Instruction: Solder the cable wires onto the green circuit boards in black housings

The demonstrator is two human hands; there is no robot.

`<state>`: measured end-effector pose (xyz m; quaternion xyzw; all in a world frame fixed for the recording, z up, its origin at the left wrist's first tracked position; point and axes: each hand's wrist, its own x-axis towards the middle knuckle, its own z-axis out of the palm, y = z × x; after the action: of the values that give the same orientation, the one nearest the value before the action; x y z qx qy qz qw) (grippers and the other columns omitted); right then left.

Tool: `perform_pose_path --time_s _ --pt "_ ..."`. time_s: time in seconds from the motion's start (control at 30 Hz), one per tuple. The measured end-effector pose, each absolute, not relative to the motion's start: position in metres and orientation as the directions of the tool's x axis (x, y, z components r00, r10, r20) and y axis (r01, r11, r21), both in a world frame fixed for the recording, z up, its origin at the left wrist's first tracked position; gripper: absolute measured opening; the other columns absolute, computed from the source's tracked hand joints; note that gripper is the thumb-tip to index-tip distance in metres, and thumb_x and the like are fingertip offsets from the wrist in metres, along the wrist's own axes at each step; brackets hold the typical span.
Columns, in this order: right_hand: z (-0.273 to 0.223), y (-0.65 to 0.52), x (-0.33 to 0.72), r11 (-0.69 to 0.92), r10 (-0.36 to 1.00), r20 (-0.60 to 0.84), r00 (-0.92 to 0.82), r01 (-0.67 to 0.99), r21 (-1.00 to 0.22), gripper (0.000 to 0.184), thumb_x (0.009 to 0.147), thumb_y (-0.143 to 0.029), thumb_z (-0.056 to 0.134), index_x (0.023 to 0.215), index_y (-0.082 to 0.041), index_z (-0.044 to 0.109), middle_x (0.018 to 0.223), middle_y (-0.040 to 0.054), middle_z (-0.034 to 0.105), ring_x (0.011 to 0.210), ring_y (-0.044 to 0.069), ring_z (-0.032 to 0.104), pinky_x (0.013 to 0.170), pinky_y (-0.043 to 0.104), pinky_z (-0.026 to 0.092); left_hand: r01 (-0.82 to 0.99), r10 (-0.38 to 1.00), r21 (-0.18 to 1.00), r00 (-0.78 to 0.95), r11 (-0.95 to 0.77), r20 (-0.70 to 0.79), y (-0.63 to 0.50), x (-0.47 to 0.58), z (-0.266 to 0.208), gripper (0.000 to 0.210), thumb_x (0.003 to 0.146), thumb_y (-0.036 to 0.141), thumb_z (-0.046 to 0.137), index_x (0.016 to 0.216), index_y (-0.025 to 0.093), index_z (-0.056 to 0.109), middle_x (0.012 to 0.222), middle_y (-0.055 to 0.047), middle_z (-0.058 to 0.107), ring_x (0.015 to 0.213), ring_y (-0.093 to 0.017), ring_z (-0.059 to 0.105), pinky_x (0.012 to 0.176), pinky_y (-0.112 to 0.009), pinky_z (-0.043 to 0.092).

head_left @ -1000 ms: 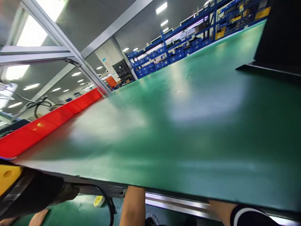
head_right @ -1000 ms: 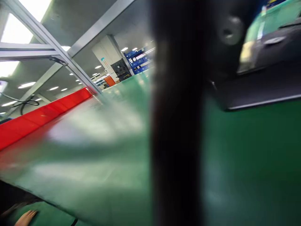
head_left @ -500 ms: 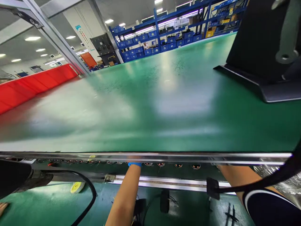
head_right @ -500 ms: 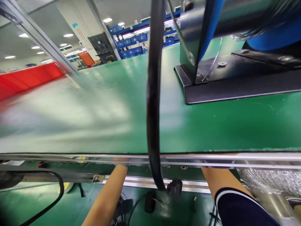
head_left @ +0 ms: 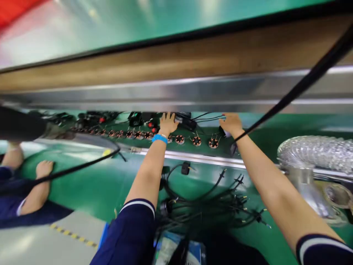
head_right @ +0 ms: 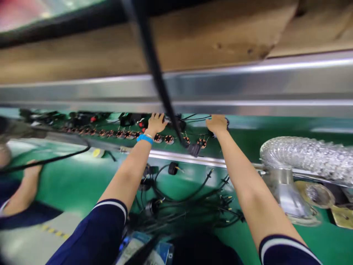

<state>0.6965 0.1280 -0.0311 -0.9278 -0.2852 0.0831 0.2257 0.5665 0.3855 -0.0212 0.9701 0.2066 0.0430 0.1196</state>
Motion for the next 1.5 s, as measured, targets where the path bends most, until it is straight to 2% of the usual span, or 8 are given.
perform_pose_path --time_s 0.23,0.4,0.57,0.83,0.97,1.1,1.33,1.5 --pt "-0.032 0.064 0.504 -0.399 0.915 -0.201 0.350 0.708 -0.583 0.031 0.087 -0.043 0.049 0.103 -0.020 0.064 0.110 0.0064 0.063 0.106 0.021 0.057 0.097 0.030 0.043 0.669 0.732 0.367 0.679 -0.646 0.050 0.292 0.338 0.008 0.032 0.086 0.031 0.056 0.117 0.023 0.058 0.128 -0.004 0.053 0.121 -0.020 0.048 0.104 -0.033 0.039" --pt "-0.063 0.006 0.429 -0.419 0.875 -0.436 0.210 0.778 -0.467 0.046 0.080 -0.052 0.055 0.100 -0.011 0.065 0.107 0.0202 0.061 0.106 0.036 0.055 0.091 0.050 0.042 0.903 0.982 0.388 0.188 -0.183 0.024 0.175 0.185 -0.020 0.033 0.089 0.019 0.039 0.120 0.013 0.050 0.110 -0.013 0.058 0.094 -0.019 0.061 0.079 -0.031 0.053" --pt "-0.073 0.035 0.415 -0.480 0.793 -0.580 0.186 0.776 -0.409 0.043 0.088 -0.053 0.050 0.087 -0.012 0.063 0.087 0.0089 0.063 0.085 0.020 0.061 0.083 0.041 0.048 0.922 0.999 0.386 -0.022 0.031 -0.027 0.121 0.139 -0.052 0.038 0.083 0.018 0.045 0.121 0.012 0.047 0.107 -0.015 0.058 0.095 -0.024 0.060 0.082 -0.040 0.051" --pt "-0.102 0.208 0.361 -0.632 0.774 -0.435 0.460 0.602 -0.489 0.037 0.091 -0.042 0.051 0.115 -0.014 0.055 0.116 0.0099 0.056 0.102 0.019 0.056 0.089 0.041 0.048 0.825 0.920 0.430 0.391 -0.366 0.033 0.183 0.192 -0.072 0.062 0.062 0.012 0.067 0.121 0.025 0.053 0.126 -0.008 0.056 0.127 -0.030 0.037 0.109 -0.046 0.024" --pt "-0.120 0.239 0.344 -0.658 0.748 -0.399 0.530 0.509 -0.555 0.036 0.091 -0.041 0.052 0.115 -0.014 0.055 0.113 0.0092 0.058 0.098 0.019 0.058 0.086 0.040 0.050 0.834 0.920 0.420 0.391 -0.359 0.010 0.211 0.193 -0.083 0.017 0.080 0.018 0.054 0.095 0.020 0.062 0.091 -0.009 0.066 0.118 -0.028 0.046 0.101 -0.047 0.030" --pt "-0.130 0.231 0.344 -0.629 0.762 -0.384 0.522 0.453 -0.632 0.033 0.093 -0.037 0.051 0.115 -0.013 0.053 0.102 0.0064 0.060 0.083 0.014 0.060 0.072 0.031 0.054 0.868 0.947 0.402 0.322 -0.292 -0.008 0.223 0.164 -0.076 0.030 0.090 0.019 0.033 0.109 0.015 0.056 0.100 -0.015 0.062 0.104 -0.027 0.052 0.092 -0.046 0.037" --pt "-0.123 0.224 0.371 -0.375 0.926 -0.261 0.273 0.580 -0.723 0.032 0.093 -0.033 0.052 0.118 -0.014 0.053 0.103 0.0060 0.061 0.084 0.014 0.061 0.076 0.033 0.054 0.585 0.662 0.447 0.750 -0.677 0.021 0.222 0.161 -0.069 0.067 0.052 0.022 0.073 0.117 0.021 0.057 0.115 -0.011 0.061 0.125 -0.033 0.035 0.110 -0.054 0.011" --pt "-0.130 0.238 0.383 -0.226 0.974 -0.156 0.164 0.673 -0.704 0.028 0.091 -0.035 0.054 0.109 -0.014 0.059 0.109 0.0074 0.060 0.100 0.018 0.057 0.091 0.042 0.047 0.511 0.564 0.448 0.826 -0.734 -0.017 0.232 0.174 -0.079 0.016 0.055 0.017 0.072 0.069 0.019 0.066 0.073 -0.007 0.067 0.103 -0.031 0.049 0.103 -0.062 0.012"
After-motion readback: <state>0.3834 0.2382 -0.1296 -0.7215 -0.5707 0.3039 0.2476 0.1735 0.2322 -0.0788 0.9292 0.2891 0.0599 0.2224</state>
